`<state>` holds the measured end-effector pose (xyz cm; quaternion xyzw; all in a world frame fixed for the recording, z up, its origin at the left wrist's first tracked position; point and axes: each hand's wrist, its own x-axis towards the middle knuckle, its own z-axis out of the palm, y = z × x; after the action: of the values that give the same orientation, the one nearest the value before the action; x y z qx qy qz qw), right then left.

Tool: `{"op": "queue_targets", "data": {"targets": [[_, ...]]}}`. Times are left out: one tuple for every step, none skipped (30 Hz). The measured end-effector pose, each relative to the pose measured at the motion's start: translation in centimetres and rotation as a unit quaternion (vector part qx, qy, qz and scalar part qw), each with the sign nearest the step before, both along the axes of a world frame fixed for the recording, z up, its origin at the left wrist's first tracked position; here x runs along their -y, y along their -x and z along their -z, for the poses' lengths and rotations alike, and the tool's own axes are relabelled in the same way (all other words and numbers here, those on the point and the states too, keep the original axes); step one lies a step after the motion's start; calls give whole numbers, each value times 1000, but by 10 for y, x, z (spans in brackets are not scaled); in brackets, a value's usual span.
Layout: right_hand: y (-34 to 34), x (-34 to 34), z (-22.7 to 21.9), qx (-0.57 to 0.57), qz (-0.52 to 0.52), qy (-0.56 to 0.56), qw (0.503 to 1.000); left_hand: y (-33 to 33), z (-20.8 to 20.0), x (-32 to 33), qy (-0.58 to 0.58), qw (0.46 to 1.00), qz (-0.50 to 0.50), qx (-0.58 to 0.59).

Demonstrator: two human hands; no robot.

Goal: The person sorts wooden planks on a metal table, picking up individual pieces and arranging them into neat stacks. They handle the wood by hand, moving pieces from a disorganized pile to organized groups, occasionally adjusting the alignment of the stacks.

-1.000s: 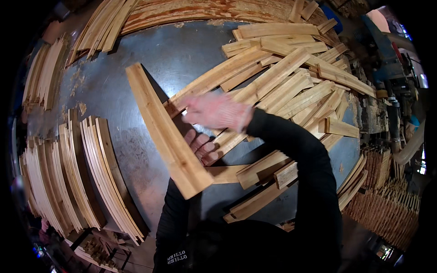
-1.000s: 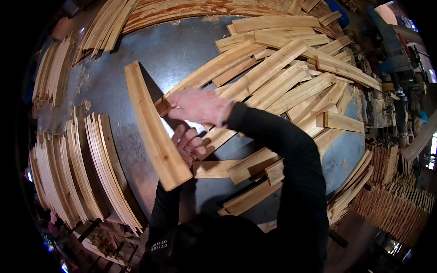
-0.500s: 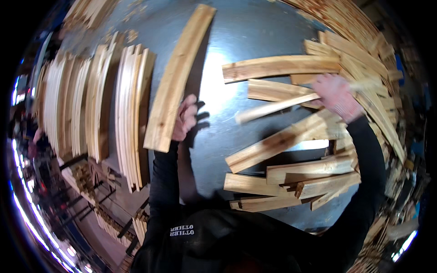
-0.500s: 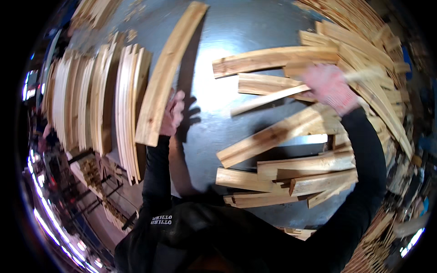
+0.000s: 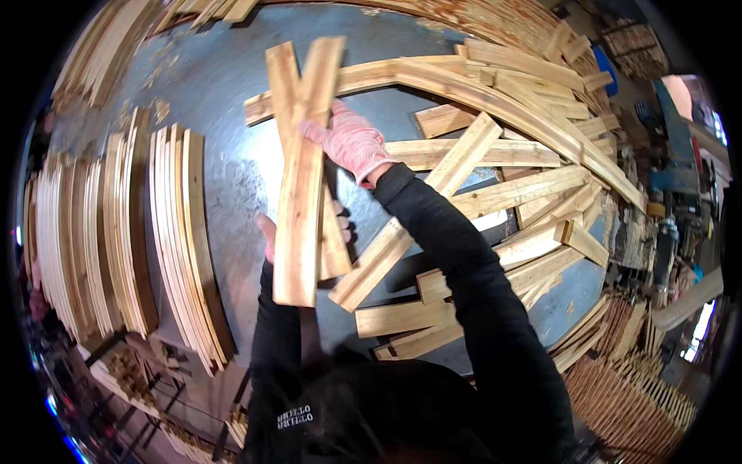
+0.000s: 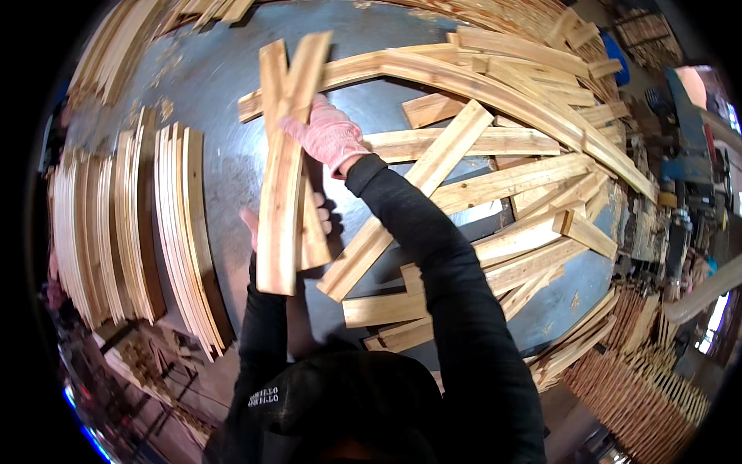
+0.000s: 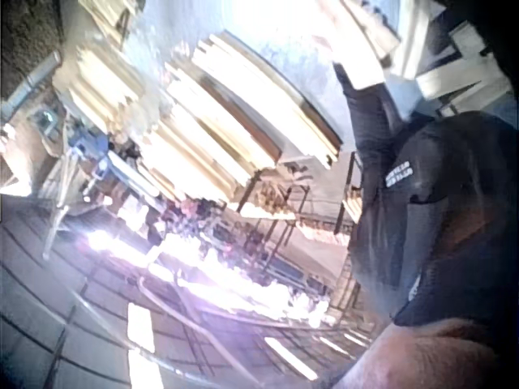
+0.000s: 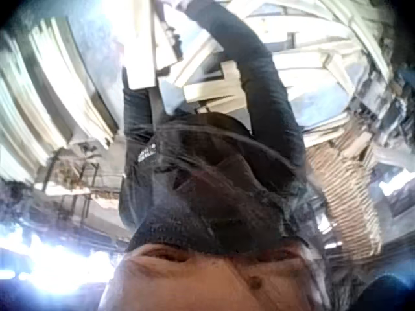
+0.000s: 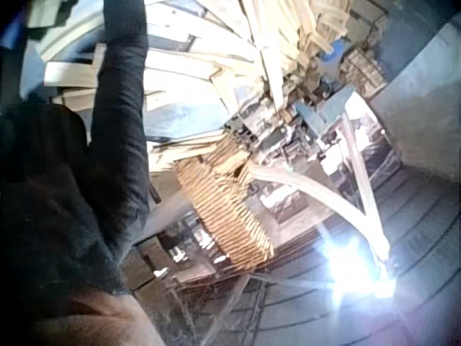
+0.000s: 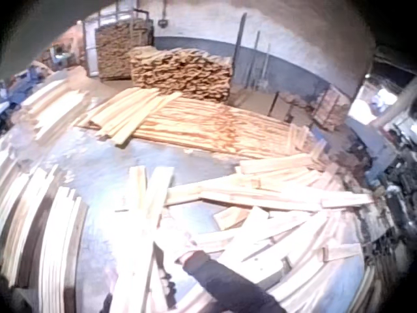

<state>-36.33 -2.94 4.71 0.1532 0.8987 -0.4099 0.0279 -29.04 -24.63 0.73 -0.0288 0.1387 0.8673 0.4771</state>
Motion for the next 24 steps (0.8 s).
{"op": "queue_targets", "data": {"targets": [[-2,-9,4,-41,-4,-105,994,-3,-12,-2,44,999,-7,8],[-4,-38,10,-127,-23,-238,963,-4,-16,4,95,995,15,3],[-9,-84,12,-210,-47,-363,906,-2,-20,9,147,989,32,2],[-14,-124,2,-135,-37,-379,915,0,-31,6,182,983,31,0],[-22,-164,-9,-60,-27,-392,918,3,-20,8,190,980,30,-43],[-35,-204,-13,40,-54,-452,889,4,-24,4,197,979,28,-41],[-55,-259,21,71,-44,-449,890,7,-30,1,204,978,35,-39],[-55,-275,22,114,-42,-437,891,8,-20,9,223,972,44,-62],[-54,-282,20,158,-38,-428,889,6,-20,12,222,973,27,-64],[-50,-277,18,102,-20,-480,871,1,-23,15,223,973,6,-65],[-43,-272,14,44,-1,-527,849,-6,-26,19,223,972,-15,-66],[-27,-259,-3,49,33,-497,866,-11,-37,21,236,968,-29,-82],[-12,-243,-11,13,18,-474,880,-18,-43,29,271,958,-31,-92],[5,-225,-16,-20,6,-450,893,-22,-46,38,304,947,-30,-102],[28,-206,-18,-61,-10,-425,903,-26,-51,47,338,934,-37,-114],[44,-190,-23,-64,-71,-395,914,-22,-55,55,346,927,-16,-144],[60,-179,-21,-70,-134,-358,921,-18,-75,56,373,913,-12,-166],[73,-189,13,-139,-194,-439,866,-18,-71,62,393,900,-24,-185],[79,-175,17,-74,-195,-429,879,-21,-71,72,422,883,-41,-200],[85,-164,22,-8,-193,-421,886,-21,-75,78,423,881,-49,-206],[88,-160,10,58,-184,-339,921,-21,-79,79,418,882,-58,-211],[89,-162,13,47,-174,-335,925,-22,-81,80,410,885,-67,-212],[88,-168,16,37,-162,-331,929,-19,-81,83,419,879,-68,-219],[86,-166,11,29,-155,-331,930,-20,-81,85,425,875,-72,-222]]}}
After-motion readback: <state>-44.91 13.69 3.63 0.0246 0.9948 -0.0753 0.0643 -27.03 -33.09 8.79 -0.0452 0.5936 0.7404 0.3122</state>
